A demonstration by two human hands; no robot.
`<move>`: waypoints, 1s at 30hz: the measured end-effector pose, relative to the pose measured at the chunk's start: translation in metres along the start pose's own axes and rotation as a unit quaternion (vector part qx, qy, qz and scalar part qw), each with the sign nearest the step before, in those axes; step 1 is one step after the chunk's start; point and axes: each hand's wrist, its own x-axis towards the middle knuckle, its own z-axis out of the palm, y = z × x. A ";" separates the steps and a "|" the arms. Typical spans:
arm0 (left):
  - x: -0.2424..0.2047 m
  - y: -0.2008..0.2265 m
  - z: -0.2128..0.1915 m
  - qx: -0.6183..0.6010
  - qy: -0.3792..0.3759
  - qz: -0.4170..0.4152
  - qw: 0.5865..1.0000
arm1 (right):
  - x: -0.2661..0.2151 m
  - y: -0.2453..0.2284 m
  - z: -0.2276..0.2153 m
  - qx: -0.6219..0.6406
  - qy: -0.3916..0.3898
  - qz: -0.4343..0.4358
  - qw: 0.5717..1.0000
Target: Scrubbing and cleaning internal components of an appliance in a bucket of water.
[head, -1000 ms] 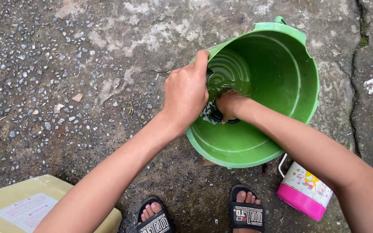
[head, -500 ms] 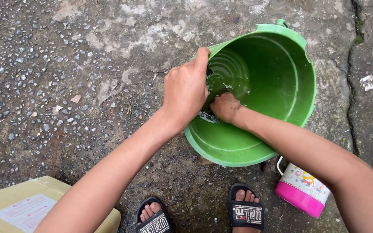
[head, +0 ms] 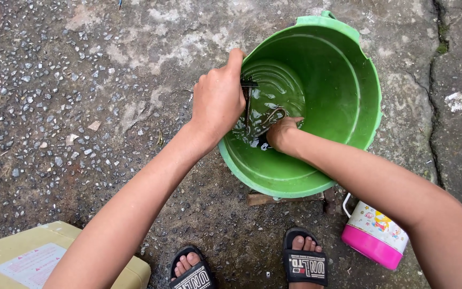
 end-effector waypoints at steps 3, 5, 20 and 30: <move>0.003 -0.003 0.000 -0.009 -0.005 0.008 1.000 | 0.014 0.010 0.002 0.007 -0.020 0.005 1.000; 0.004 -0.004 0.004 -0.011 -0.003 0.017 1.000 | 0.006 0.014 -0.005 0.017 -0.013 0.000 1.000; 0.003 -0.008 0.000 -0.027 -0.002 0.008 1.000 | -0.002 0.056 -0.031 0.075 0.259 0.016 0.963; 0.007 -0.009 0.003 -0.007 -0.014 0.002 1.000 | -0.011 0.065 -0.032 0.078 0.170 -0.001 0.982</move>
